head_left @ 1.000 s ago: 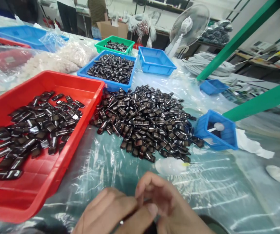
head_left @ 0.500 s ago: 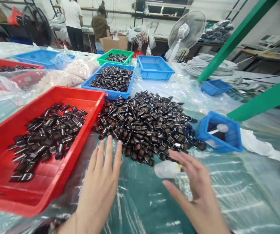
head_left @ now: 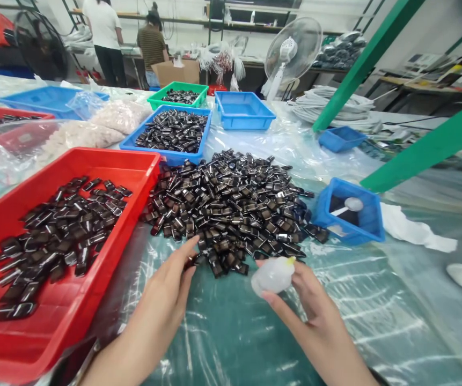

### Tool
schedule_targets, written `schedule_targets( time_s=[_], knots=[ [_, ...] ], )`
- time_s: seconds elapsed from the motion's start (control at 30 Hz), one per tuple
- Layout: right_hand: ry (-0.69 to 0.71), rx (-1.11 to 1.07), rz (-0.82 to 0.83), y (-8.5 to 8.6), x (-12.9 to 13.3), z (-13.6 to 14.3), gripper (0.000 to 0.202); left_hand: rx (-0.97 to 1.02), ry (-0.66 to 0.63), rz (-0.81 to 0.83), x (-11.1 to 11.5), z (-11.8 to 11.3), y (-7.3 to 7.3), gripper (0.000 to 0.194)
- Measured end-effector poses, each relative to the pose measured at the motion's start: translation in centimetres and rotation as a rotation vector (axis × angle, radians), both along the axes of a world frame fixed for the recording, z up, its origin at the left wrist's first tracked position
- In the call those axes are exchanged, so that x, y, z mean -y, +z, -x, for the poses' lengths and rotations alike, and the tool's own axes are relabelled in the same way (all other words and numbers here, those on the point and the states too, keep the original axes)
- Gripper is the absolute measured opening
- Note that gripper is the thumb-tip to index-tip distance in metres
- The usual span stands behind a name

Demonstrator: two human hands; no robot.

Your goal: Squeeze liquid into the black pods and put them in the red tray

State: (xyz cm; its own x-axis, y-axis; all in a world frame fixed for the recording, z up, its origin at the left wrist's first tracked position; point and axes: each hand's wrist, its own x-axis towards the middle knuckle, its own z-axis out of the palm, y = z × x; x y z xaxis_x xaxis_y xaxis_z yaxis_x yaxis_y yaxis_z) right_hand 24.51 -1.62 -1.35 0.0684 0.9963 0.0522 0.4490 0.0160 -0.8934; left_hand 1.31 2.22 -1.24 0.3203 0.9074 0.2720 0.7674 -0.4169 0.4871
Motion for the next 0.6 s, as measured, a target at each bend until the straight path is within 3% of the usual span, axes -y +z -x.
schedule_targets(
  time_s=[0.27, 0.4, 0.6],
  knots=[
    [0.013, -0.153, 0.069, 1.6, 0.7, 0.5, 0.03, 0.242, -0.048, 0.313, 1.2, -0.2, 2.0, 0.019],
    [0.094, -0.143, 0.072, 2.0, 0.8, 0.4, 0.03, 0.262, -0.063, 0.365, 1.3, -0.2, 1.4, 0.025],
    [0.025, -0.189, 0.08, 2.1, 1.3, 0.7, 0.031, 0.266, -0.105, 0.362, 1.4, 0.4, 0.6, 0.02]
  ],
)
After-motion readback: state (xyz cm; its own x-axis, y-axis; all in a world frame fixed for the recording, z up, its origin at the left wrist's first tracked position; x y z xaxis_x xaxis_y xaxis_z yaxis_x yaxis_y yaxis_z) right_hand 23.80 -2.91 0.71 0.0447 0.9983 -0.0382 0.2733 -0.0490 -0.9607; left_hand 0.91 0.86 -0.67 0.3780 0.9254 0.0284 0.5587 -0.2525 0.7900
